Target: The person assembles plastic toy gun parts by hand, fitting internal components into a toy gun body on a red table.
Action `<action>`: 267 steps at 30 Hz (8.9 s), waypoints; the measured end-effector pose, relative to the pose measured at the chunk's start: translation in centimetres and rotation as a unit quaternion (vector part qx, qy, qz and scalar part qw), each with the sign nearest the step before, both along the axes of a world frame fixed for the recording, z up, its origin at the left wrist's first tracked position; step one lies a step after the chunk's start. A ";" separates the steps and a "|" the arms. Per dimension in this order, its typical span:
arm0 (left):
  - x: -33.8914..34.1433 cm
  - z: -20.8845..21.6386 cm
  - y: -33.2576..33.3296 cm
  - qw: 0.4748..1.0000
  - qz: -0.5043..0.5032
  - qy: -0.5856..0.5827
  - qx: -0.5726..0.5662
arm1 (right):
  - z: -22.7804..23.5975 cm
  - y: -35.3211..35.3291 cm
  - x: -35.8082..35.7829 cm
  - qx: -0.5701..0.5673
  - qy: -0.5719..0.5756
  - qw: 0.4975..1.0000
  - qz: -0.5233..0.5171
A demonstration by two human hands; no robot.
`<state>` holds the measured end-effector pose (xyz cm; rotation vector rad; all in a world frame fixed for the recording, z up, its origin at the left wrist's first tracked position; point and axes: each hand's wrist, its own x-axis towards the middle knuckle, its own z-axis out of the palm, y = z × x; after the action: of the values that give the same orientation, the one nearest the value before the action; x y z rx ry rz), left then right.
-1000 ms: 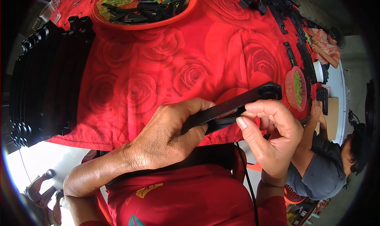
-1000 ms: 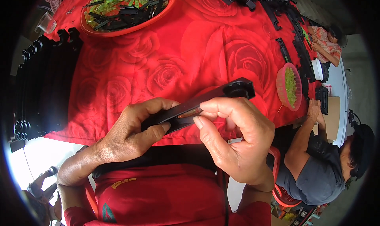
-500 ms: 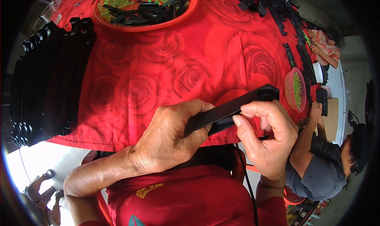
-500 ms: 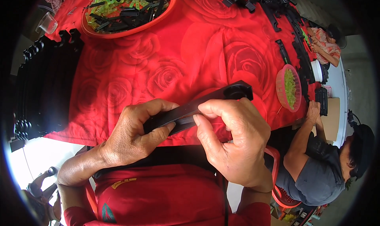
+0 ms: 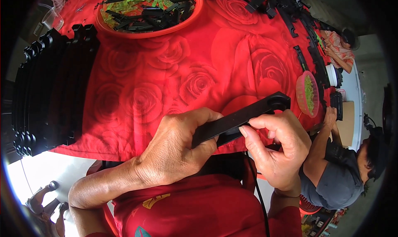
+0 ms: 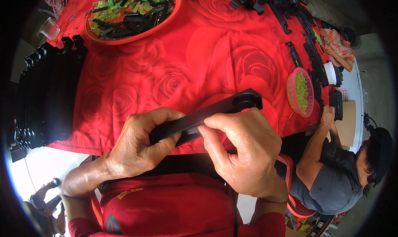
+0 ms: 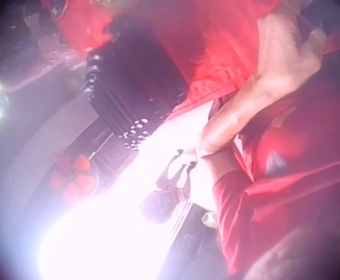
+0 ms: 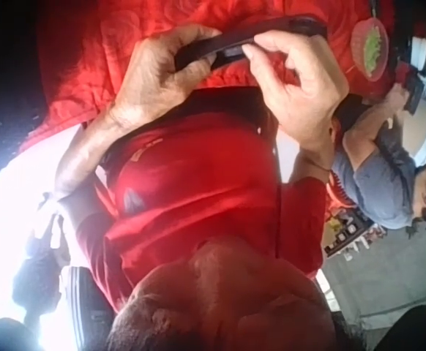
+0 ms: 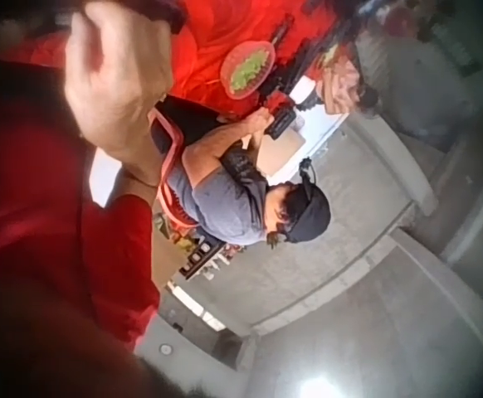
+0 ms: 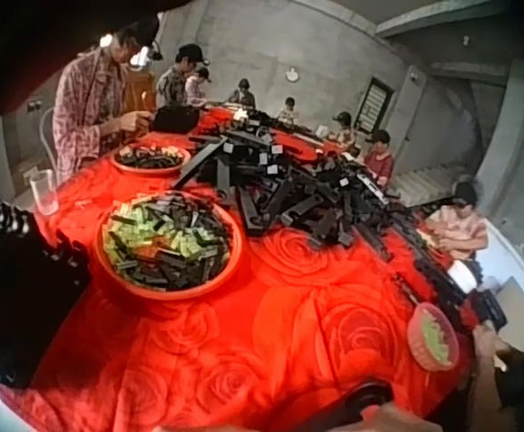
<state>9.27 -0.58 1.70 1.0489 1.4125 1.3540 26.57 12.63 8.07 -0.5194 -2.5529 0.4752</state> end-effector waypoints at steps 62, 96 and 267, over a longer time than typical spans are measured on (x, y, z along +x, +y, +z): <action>-1.1 1.0 1.3 0.991 -0.081 0.059 -0.091 | -0.8 5.0 -2.6 -0.368 -0.219 0.893 0.138; -2.5 0.2 0.2 0.987 -0.068 0.085 -0.115 | -3.6 4.3 -4.1 -0.346 -0.186 0.902 0.181; -3.5 -2.9 -1.2 0.858 -0.072 0.496 0.113 | -5.5 8.3 -6.8 -0.359 -0.251 0.874 0.210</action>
<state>5.77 -1.80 -1.20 2.1568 1.8351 0.8660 19.72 20.93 2.53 -0.3462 -2.9287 1.6806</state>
